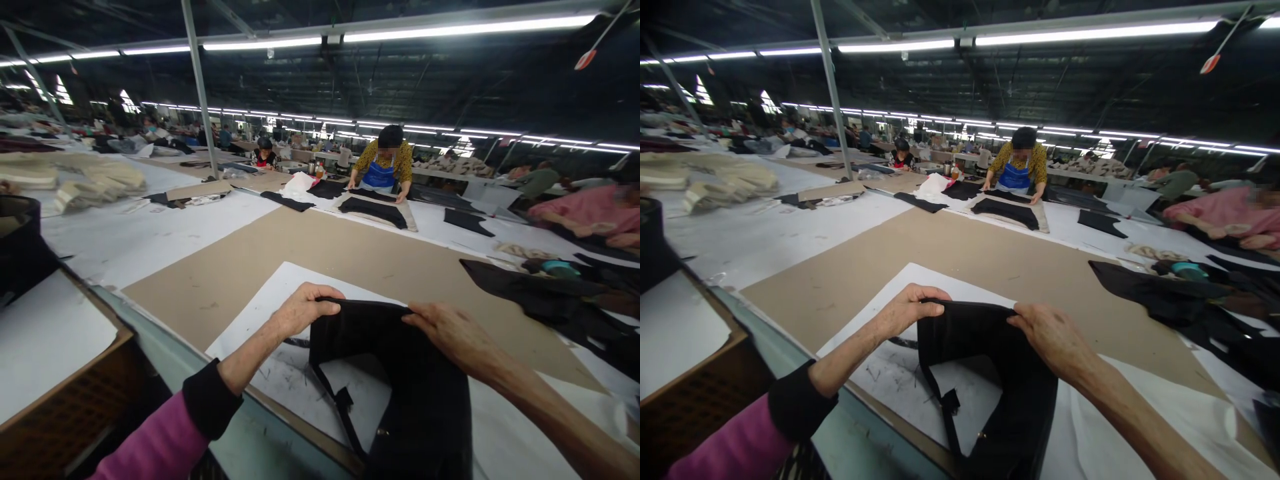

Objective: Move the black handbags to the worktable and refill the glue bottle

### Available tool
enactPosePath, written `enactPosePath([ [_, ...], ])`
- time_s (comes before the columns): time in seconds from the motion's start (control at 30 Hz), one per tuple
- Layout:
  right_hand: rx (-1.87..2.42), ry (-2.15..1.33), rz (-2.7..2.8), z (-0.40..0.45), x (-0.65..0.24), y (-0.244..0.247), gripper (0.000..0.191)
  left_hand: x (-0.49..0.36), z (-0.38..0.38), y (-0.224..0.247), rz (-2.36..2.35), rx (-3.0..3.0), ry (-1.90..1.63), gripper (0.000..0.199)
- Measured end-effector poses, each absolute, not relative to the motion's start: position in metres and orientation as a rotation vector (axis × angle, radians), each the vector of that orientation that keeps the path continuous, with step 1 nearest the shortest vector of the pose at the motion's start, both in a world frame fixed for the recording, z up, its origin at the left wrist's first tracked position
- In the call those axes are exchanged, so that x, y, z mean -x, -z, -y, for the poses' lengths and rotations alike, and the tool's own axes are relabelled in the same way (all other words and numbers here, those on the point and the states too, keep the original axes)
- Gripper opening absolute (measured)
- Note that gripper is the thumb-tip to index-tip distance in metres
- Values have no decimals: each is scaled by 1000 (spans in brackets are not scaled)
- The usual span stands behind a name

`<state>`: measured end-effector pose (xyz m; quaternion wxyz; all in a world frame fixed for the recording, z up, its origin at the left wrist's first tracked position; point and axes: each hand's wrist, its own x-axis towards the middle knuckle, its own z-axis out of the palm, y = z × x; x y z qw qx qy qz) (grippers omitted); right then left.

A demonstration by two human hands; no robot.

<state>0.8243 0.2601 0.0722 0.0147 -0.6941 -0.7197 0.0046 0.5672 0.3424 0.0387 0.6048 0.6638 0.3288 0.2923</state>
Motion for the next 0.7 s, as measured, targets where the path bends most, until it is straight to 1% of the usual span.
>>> enactPosePath([
  [0.2,2149,-20,2235,-257,-817,-78,26,-576,-342,-37,-887,-1471,-733,18],
  [0.3,2131,-9,2233,-256,-814,-79,27,-578,-339,-43,-913,-1745,-720,17],
  [0.37,2120,9,2234,-256,-813,-78,28,-583,-332,-50,-1023,-2125,-745,21],
  [0.47,2118,47,2230,-255,-811,-78,28,-598,-318,-55,-1126,-2648,-838,34],
  [0.57,2127,86,2218,-255,-810,-77,25,-613,-308,-48,-1022,-2771,-955,43],
  [0.7,2141,122,2204,-256,-808,-76,24,-625,-306,-37,-951,-2799,-1008,36],
])
